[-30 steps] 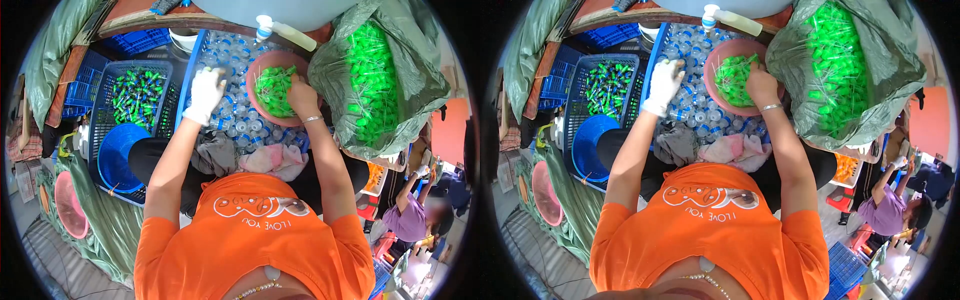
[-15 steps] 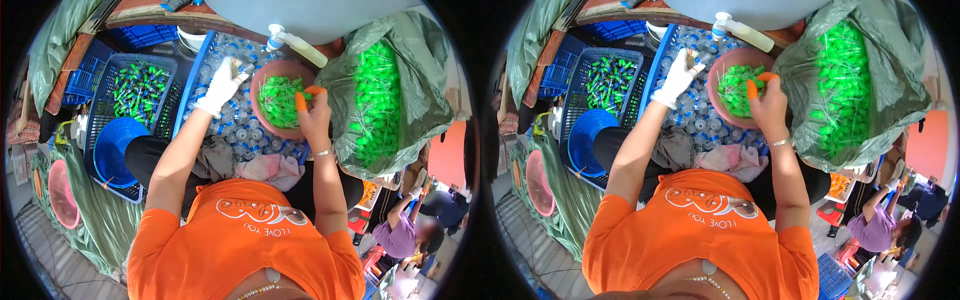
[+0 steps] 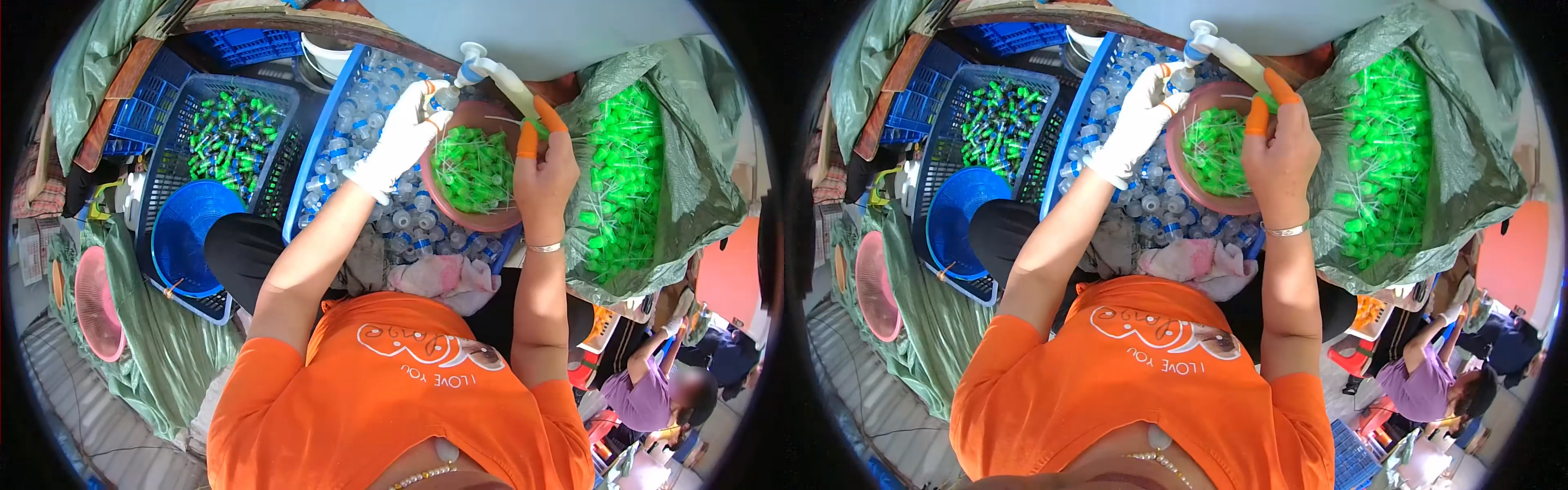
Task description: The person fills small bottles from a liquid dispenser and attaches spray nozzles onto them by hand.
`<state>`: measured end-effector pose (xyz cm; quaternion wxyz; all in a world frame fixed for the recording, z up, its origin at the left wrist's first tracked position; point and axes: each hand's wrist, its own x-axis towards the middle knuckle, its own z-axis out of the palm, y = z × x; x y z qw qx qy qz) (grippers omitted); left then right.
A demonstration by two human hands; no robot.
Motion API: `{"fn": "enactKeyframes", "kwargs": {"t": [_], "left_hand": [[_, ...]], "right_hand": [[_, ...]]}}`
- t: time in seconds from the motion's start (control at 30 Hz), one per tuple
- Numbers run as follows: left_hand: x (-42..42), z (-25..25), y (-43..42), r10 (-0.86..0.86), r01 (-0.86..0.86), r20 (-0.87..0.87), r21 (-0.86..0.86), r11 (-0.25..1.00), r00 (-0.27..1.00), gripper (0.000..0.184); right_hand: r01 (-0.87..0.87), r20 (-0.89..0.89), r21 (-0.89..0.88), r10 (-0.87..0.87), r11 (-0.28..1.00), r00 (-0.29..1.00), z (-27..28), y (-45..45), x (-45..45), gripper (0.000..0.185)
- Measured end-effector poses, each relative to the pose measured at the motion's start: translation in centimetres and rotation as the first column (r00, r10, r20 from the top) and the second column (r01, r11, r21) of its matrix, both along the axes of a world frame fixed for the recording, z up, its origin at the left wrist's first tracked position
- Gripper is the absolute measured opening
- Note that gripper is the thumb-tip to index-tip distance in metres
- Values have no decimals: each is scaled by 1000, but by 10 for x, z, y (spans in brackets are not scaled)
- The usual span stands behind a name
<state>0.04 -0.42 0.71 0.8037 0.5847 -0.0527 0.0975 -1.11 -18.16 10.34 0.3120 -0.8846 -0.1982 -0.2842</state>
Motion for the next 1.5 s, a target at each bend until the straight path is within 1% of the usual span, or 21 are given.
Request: {"fn": "enactKeyframes", "kwargs": {"t": [0.13,0.27,0.4,0.5,0.57,0.67,0.93,0.97,1.03,1.07,1.1,1.2,1.23,1.3,1.33,1.43,1.47,1.5], "left_hand": [[0,4,3,-56,58,-29,61,996,998,37],[0,3,2,-53,55,-32,50,997,998,37],[0,5,1,-21,21,2,31,999,1000,33],[-2,7,2,-72,73,-47,8,997,996,37],[-1,6,1,-72,73,-42,10,997,997,37],[-1,7,2,-69,70,-33,14,997,997,37],[-3,5,3,-39,39,-10,44,998,999,38],[-2,2,4,-26,28,-26,95,995,999,38],[-2,-5,6,2,10,-59,197,980,998,38],[-4,-9,8,1,11,-61,198,980,998,38],[-8,-8,10,-22,32,-47,221,975,999,37],[-23,-7,9,-77,83,-33,266,960,996,37],[-28,-6,7,-119,122,-27,259,958,993,37],[-39,4,4,-200,196,-11,244,950,980,38],[-45,8,2,-202,200,-17,240,950,979,38],[-58,14,-4,-407,406,-256,-58,912,877,38],[-60,12,-8,-405,403,-261,-62,913,876,38],[-62,9,-14,-325,347,-201,81,935,924,39]], "right_hand": [[16,-41,-36,-17,999,999,0,-1,-2,23],[6,-9,-41,-6,999,1000,-3,-1,0,21],[-7,-15,-24,7,1000,1000,-4,-1,0,18],[-10,-25,-17,10,1000,1000,-5,-1,0,17],[-12,-29,-15,12,1000,1000,-5,-1,0,17],[-17,-12,-22,17,1000,1000,-7,-2,1,30],[-19,23,-35,20,999,1000,-4,-2,1,32],[-19,23,-34,20,999,1000,-4,-2,0,32],[-40,27,154,36,987,999,-5,-1,-7,35],[-49,28,247,43,968,999,-6,0,-10,36],[-46,23,248,42,968,999,-8,1,-12,36],[-59,-58,93,65,994,996,-16,2,-19,33],[-55,-64,93,61,994,996,-19,2,-20,33],[-138,-64,-5,138,990,988,-28,2,-17,27],[-180,-69,-55,177,982,982,-33,2,-19,24],[-210,-114,-62,202,976,973,-45,5,-26,20],[-227,-135,-65,216,972,967,-50,5,-29,18],[-232,-141,-65,222,970,965,-54,5,-32,18]]}}
